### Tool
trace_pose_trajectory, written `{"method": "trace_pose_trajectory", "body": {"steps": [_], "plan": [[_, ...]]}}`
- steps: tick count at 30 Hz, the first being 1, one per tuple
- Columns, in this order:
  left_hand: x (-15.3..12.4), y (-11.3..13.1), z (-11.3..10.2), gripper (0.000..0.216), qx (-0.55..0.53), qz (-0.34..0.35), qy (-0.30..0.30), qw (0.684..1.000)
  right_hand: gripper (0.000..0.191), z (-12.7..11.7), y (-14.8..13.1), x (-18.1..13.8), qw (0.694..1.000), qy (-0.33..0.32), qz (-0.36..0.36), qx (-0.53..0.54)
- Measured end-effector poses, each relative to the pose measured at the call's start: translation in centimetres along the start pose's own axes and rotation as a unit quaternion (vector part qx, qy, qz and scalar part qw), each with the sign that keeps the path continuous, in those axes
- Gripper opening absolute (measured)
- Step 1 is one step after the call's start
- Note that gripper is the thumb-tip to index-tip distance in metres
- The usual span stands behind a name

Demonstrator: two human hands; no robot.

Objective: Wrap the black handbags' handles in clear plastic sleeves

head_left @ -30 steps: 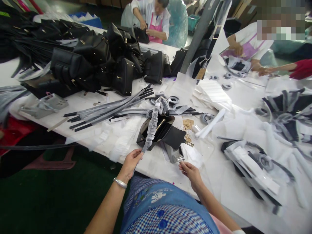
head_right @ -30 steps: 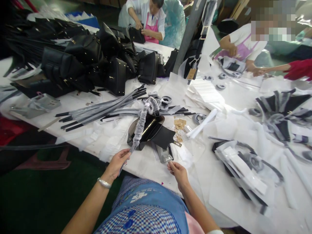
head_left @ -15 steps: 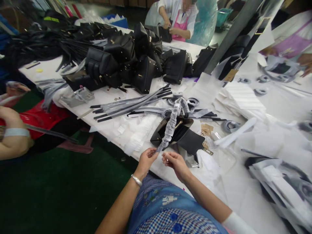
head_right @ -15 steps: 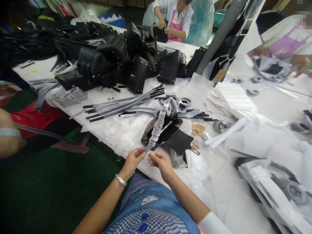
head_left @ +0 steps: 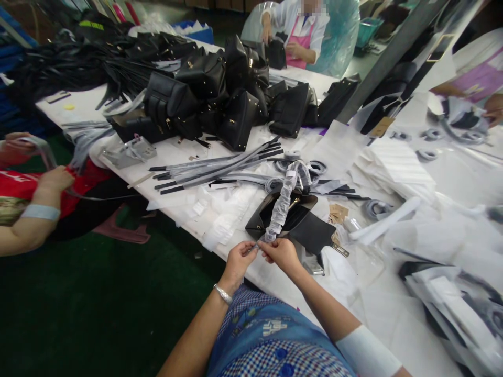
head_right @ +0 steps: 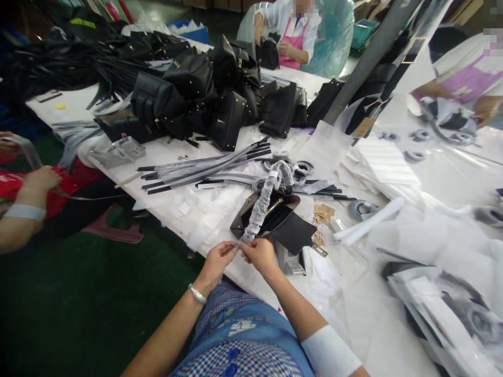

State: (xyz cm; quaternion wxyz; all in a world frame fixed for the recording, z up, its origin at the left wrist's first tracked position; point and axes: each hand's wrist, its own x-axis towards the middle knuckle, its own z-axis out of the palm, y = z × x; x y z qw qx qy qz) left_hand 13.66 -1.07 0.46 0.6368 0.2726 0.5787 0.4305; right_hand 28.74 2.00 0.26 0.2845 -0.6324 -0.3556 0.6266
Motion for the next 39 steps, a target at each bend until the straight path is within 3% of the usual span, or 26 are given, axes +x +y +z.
{"method": "trace_pose_trajectory", "body": {"steps": [10, 14, 19, 28, 34, 39], "plan": [[0.0, 1.0, -0.7, 0.049, -0.005, -0.127, -0.054, 0.99, 0.05, -0.9, 2.5, -2.1, 0.989, -0.099, -0.016, 0.109], [-0.1, 1.5, -0.4, 0.044, 0.003, -0.15, -0.073, 0.986, 0.042, -0.9, 3.4, -1.6, 0.992, -0.081, -0.032, 0.093], [-0.2, 1.3, -0.1, 0.041, -0.02, -0.186, -0.065, 0.98, 0.034, 0.8, 4.0, -0.2, 0.995, -0.03, -0.037, 0.091], [-0.3, 1.2, 0.0, 0.044, -0.06, -0.238, -0.069, 0.967, 0.024, 2.8, 2.2, -0.7, 0.99, -0.047, -0.011, 0.136], [-0.6, 1.1, 0.0, 0.046, -0.083, -0.225, -0.063, 0.969, 0.011, 2.0, 1.9, -0.5, 0.986, -0.078, 0.007, 0.147], [-0.7, 1.1, -0.3, 0.041, -0.093, -0.213, -0.078, 0.969, 0.038, 0.4, 1.0, -2.3, 0.965, -0.17, 0.03, 0.198]]}}
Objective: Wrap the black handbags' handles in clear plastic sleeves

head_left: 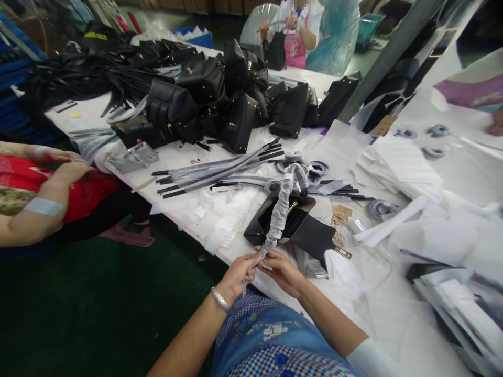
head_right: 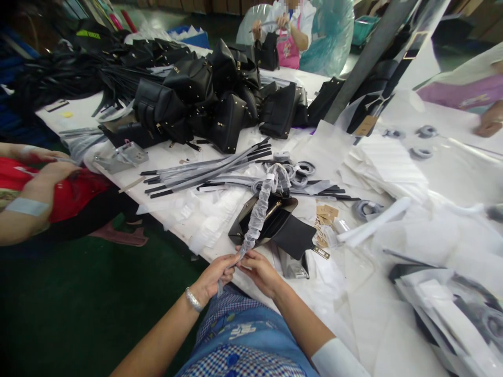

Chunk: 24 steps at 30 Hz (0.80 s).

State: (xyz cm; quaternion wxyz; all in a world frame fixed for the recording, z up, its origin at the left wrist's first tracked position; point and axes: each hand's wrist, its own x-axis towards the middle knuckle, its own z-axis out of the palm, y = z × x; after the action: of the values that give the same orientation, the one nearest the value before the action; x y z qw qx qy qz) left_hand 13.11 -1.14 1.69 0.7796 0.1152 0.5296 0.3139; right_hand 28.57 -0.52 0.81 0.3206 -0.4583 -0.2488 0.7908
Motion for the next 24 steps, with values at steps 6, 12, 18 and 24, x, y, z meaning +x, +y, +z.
{"method": "trace_pose_trajectory", "body": {"steps": [6, 12, 18, 24], "plan": [[0.2, -1.2, 0.3, 0.04, 0.061, 0.024, -0.003, 0.998, 0.023, 1.6, -0.3, 0.9, 0.999, -0.032, 0.012, 0.006], [-0.2, -1.0, -0.6, 0.041, 0.217, 0.128, 0.025, 0.967, 0.036, -0.4, 0.3, -2.4, 0.989, 0.056, -0.048, -0.127], [0.1, 0.8, -0.5, 0.036, 0.341, 0.265, 0.112, 0.895, 0.039, -5.9, -0.9, -7.0, 0.923, 0.252, -0.152, -0.248], [0.7, 4.8, 5.2, 0.047, 0.457, 0.443, 0.143, 0.758, 0.036, -10.8, -3.2, -6.2, 0.821, 0.469, -0.194, -0.261]]}}
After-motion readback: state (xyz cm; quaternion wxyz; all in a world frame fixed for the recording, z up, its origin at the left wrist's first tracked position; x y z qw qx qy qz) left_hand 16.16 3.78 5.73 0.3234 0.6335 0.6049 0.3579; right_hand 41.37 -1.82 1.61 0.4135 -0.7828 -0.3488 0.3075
